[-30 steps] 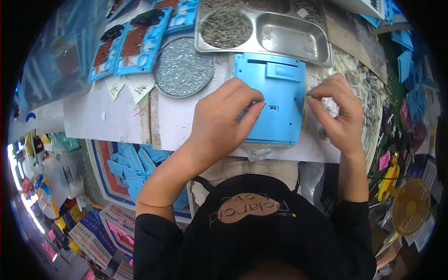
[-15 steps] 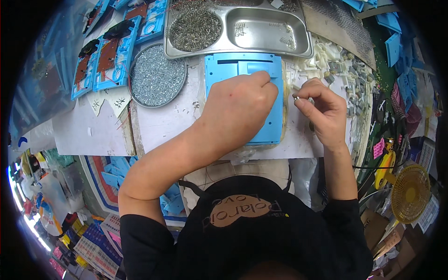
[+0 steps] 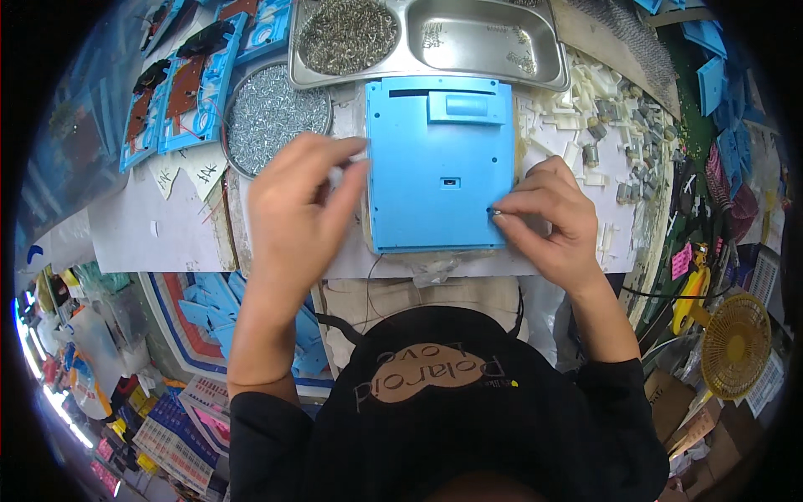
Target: Assembling and soldering components into a blue plastic electronic enclosure.
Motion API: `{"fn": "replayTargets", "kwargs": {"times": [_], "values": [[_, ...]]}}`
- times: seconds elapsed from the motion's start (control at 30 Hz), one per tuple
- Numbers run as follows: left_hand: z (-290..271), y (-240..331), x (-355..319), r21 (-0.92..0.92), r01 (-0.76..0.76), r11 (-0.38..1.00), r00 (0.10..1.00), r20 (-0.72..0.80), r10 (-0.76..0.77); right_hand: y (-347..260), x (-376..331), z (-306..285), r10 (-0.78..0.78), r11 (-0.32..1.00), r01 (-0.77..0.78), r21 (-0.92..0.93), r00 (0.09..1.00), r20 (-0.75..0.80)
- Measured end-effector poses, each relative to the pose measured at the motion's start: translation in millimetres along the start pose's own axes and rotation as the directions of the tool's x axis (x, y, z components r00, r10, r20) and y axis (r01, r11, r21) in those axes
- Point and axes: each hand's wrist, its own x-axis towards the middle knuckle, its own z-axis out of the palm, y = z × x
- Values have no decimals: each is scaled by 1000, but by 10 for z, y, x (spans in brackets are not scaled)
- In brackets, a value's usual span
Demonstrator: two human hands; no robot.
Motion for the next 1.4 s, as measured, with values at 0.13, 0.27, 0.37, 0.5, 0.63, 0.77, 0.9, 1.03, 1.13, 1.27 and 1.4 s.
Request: {"fn": "replayTargets", "kwargs": {"times": [0.13, 0.27, 0.37, 0.5, 0.63, 0.77, 0.9, 1.03, 1.13, 1.27, 1.4], "values": [[-154, -276, -243, 18, 130, 991, 986, -112, -127, -33, 8, 16, -62, 991, 62, -115, 998, 0], [-195, -296, -307, 10, 138, 990, 981, -136, -135, -66, 7, -29, -81, 981, 84, -174, 996, 26], [-107, -81, -258, -24, 57, 998, 995, -81, -59, -91, 1, -38, -71, 979, 75, -189, 997, 26], [184, 183, -231, -236, -191, 953, 979, 27, 203, -217, -8, -62, -2, 993, 6, -119, 999, 34], [319, 439, -281, -548, -173, 818, 942, 150, 300, -448, -121, -107, 156, 896, -220, 386, 969, 190], [340, 438, -370, -693, -159, 704, 907, 179, 381, -493, -253, -72, 220, 682, -393, 617, 914, 340], [323, 402, -392, -813, -59, 580, 907, 198, 370, -541, -210, -65, 258, 491, -592, 639, 799, 543], [139, 482, -343, -629, -112, 769, 961, 127, 244, -244, 527, -449, 55, 932, -51, 358, 998, -2], [131, 437, -290, -492, -178, 853, 967, 72, 243, -180, 1613, -736, 47, 948, 123, 292, 858, -512], [66, 331, -190, -220, -285, 933, 948, 79, 308, -406, 2283, -868, -87, 935, 126, 331, 988, -130], [142, 323, -140, -153, -272, 950, 962, -53, 267, -7, 2090, -1200, -82, 853, -27, 521, 979, 186]]}}
